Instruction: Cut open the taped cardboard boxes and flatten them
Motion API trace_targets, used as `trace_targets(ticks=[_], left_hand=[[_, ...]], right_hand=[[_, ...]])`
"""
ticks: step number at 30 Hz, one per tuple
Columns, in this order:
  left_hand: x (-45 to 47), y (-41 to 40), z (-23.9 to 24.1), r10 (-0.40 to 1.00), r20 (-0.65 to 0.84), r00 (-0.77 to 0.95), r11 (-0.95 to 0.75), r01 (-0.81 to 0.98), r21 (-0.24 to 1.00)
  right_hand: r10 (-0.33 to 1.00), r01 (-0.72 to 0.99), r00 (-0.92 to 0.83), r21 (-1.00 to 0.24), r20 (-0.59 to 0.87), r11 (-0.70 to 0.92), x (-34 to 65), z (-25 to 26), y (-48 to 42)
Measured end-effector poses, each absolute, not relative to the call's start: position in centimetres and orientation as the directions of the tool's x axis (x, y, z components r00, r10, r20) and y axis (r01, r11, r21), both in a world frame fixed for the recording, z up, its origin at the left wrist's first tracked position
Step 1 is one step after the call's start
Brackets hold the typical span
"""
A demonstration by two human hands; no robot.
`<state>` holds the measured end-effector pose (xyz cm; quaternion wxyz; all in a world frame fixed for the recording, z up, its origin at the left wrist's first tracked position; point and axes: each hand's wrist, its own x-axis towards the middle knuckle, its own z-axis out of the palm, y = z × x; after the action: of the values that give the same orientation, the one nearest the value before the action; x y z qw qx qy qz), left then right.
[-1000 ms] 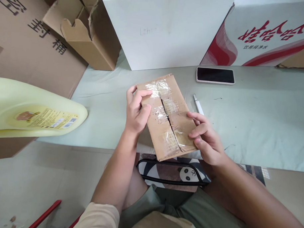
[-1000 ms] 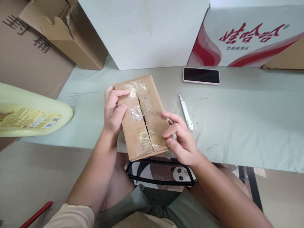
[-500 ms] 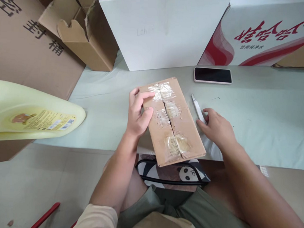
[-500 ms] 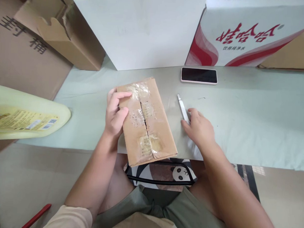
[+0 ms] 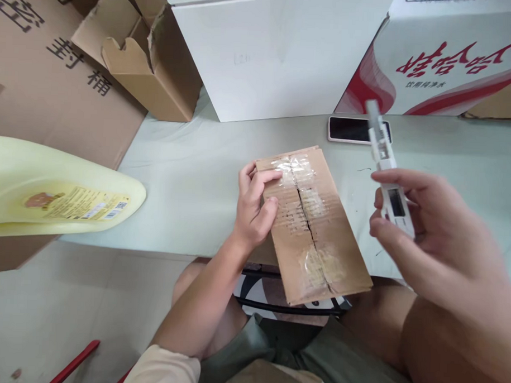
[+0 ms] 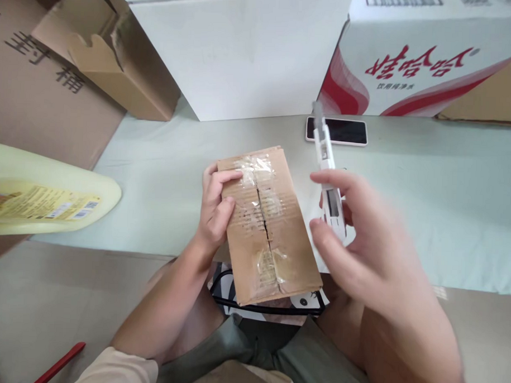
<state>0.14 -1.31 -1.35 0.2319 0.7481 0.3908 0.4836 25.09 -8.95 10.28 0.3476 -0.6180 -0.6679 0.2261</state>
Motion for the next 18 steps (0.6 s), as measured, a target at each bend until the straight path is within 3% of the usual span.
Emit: trace_targets(ticks=[7, 9, 15, 18], left_hand=[[0.4, -1.5, -1.3, 0.826, 0.525, 0.205, -0.562, 0.369, 0.740], [0.5, -1.5, -1.3, 0.827, 0.528, 0.194, -0.560, 0.360, 0.746], [0.7, -1.4, -1.3, 0.832, 0.521, 0.189, -0.553, 0.347, 0.758], [0.7, -1.4, -1.2, 0.832, 0.524, 0.181, -0.553, 0.337, 0.762]], right_hand=[[0.923, 0.660, -0.217, -0.648, 0.319, 0.379, 23.0, 11.0, -9.9], [0.911, 0.685, -0.251, -0.605, 0.326, 0.405, 22.4, 11.0, -9.5], [0.880, 0.829, -0.365, -0.323, 0.304, 0.456, 21.4, 10.4, -9.3], [0.885, 0.831, -0.354, -0.333, 0.302, 0.446, 21.2, 10.4, -9.7]])
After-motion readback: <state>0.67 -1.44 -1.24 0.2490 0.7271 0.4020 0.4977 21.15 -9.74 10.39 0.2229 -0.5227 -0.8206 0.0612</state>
